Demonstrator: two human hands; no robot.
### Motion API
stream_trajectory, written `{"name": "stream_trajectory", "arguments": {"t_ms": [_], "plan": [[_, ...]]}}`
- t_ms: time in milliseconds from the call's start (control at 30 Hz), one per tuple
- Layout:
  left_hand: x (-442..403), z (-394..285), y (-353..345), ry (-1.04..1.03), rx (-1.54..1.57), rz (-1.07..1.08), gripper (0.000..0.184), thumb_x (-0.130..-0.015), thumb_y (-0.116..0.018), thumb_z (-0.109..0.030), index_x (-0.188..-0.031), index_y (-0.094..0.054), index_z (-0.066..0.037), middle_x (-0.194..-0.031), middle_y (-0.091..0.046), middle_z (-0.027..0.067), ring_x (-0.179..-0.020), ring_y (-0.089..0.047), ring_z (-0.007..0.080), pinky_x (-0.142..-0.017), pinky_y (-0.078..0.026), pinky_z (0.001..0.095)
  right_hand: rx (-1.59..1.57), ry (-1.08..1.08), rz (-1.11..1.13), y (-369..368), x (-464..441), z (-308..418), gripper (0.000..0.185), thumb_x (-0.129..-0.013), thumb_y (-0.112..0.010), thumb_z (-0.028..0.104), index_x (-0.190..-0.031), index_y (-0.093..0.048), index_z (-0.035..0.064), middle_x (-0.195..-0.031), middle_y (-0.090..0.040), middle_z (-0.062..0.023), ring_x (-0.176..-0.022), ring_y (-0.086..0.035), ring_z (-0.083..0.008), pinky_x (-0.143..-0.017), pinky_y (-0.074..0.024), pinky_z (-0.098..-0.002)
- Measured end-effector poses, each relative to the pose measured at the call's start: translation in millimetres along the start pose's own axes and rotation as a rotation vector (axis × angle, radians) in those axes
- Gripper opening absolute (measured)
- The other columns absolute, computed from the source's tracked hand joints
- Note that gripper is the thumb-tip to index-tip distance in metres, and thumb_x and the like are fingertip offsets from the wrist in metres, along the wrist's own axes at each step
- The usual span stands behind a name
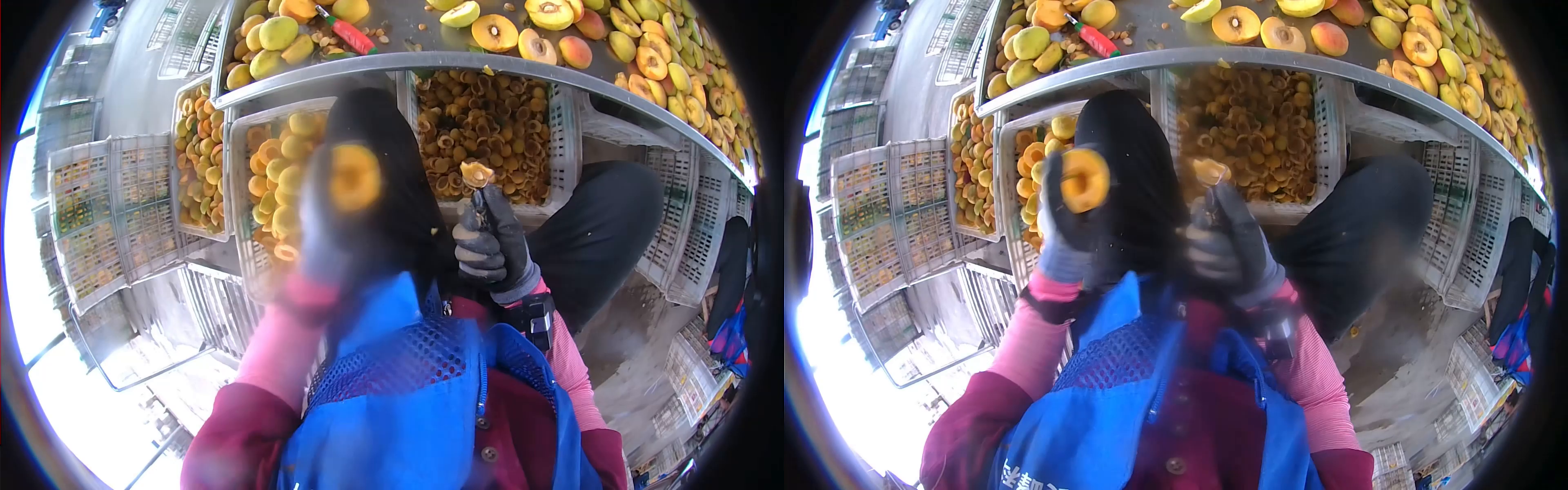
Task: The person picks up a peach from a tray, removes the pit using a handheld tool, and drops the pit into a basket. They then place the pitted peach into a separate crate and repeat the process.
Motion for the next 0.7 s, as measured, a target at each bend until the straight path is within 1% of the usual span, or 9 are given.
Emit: {"name": "stream_trajectory", "arguments": {"t_ms": [67,133,233,333,400,433,467,567,700], "plan": [[11.8,50.9,39.1,-0.008,-0.157,0.073,0.058,-0.07,-0.072,-0.009,-0.121,-0.049,0.002,-0.11,-0.057,0.0165,-0.095,-0.059,0.0318,-0.078,-0.053,0.0357,0.064,0.008,-0.05,4.2,0.6,3.9,0.048,-0.097,-0.035,0.05,-0.088,-0.054,0.0063,-0.054,-0.034,0.0024,-0.038,-0.031,-0.0044,-0.028,-0.0248,-0.0177],[38.6,68.5,70.7,-0.192,-0.469,0.079,0.034,-0.08,-0.063,-0.008,-0.112,-0.054,0.0,-0.101,-0.058,0.0154,-0.089,-0.059,0.024,-0.077,-0.049,0.0342,0.095,0.005,-0.062,7.3,-0.6,5.4,0.049,-0.097,-0.035,0.05,-0.088,-0.054,0.0061,-0.054,-0.034,0.0024,-0.038,-0.031,-0.0046,-0.029,-0.0247,-0.0182],[134.7,180.4,87.9,0.98,-0.253,0.593,0.03,-0.089,-0.059,-0.024,-0.109,-0.059,-0.002,-0.09,-0.065,0.0123,-0.079,-0.062,0.0203,-0.076,-0.049,0.0312,0.085,0.002,-0.074,11.2,-3.4,6.7,0.049,-0.097,-0.035,0.05,-0.087,-0.053,0.0056,-0.054,-0.033,0.0024,-0.037,-0.03,-0.0052,-0.029,-0.0246,-0.0188],[134.8,214.7,113.7,0.703,-0.254,0.258,0.032,-0.089,-0.059,-0.029,-0.109,-0.062,-0.003,-0.088,-0.068,0.0111,-0.078,-0.062,0.0178,-0.075,-0.049,0.029,0.128,0.009,-0.113,3.3,2.4,5.6,0.049,-0.096,-0.036,0.052,-0.085,-0.051,0.0063,-0.053,-0.035,0.0004,-0.036,-0.032,-0.0075,-0.029,-0.0258,-0.0204],[78.7,137.8,104.8,0.606,-0.299,0.229,0.03,-0.086,-0.062,-0.027,-0.105,-0.063,-0.004,-0.092,-0.066,0.0108,-0.083,-0.061,0.0206,-0.077,-0.047,0.0307,0.281,0.111,0.118,-56.3,20.1,-4.1,0.043,-0.094,-0.041,0.051,-0.089,-0.049,0.0091,-0.058,-0.037,0.0019,-0.04,-0.032,-0.0077,-0.032,-0.0246,-0.0217],[77.5,154.4,100.0,0.861,-0.126,0.177,0.03,-0.084,-0.063,-0.029,-0.102,-0.064,-0.005,-0.095,-0.064,0.0116,-0.085,-0.061,0.024,-0.078,-0.046,0.0325,0.349,0.168,0.237,-78.6,27.0,-7.8,0.04,-0.093,-0.044,0.05,-0.091,-0.048,0.0105,-0.06,-0.037,0.0027,-0.042,-0.032,-0.0078,-0.033,-0.024,-0.0223],[76.6,172.5,90.4,0.829,-0.094,0.145,0.028,-0.085,-0.063,-0.027,-0.101,-0.064,-0.005,-0.092,-0.065,0.01,-0.083,-0.06,0.0217,-0.076,-0.047,0.0313,0.333,0.147,0.236,-69.3,21.1,-6.9,0.041,-0.093,-0.045,0.051,-0.097,-0.044,0.01,-0.06,-0.038,0.0024,-0.043,-0.033,-0.0084,-0.033,-0.024,-0.0225],[24.9,162.7,43.5,0.801,0.101,0.067,0.026,-0.086,-0.061,-0.024,-0.1,-0.065,-0.002,-0.089,-0.066,0.0067,-0.081,-0.06,0.0147,-0.075,-0.047,0.0281,0.479,0.083,-0.271,-19.3,8.7,8.3,0.048,-0.089,-0.047,0.058,-0.09,-0.05,0.0107,-0.058,-0.037,0.0056,-0.041,-0.029,-0.0052,-0.035,-0.0216,-0.0205],[-99.4,39.8,-16.2,0.22,0.188,0.124,0.025,-0.085,-0.059,-0.02,-0.102,-0.065,-0.002,-0.097,-0.066,0.0138,-0.088,-0.063,0.0231,-0.08,-0.047,0.0318,0.437,0.103,-0.322,4.9,12.7,20.6,0.046,-0.094,-0.042,0.051,-0.09,-0.055,0.0076,-0.057,-0.039,0.002,-0.038,-0.029,-0.0061,-0.033,-0.0204,-0.0205]]}}
Point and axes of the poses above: each hand's wrist, its own x-axis away from the middle knuckle, its own y-axis out of the back of the hand, z = x × y, the point moved 8 cm from there along -x, towards the middle knuckle
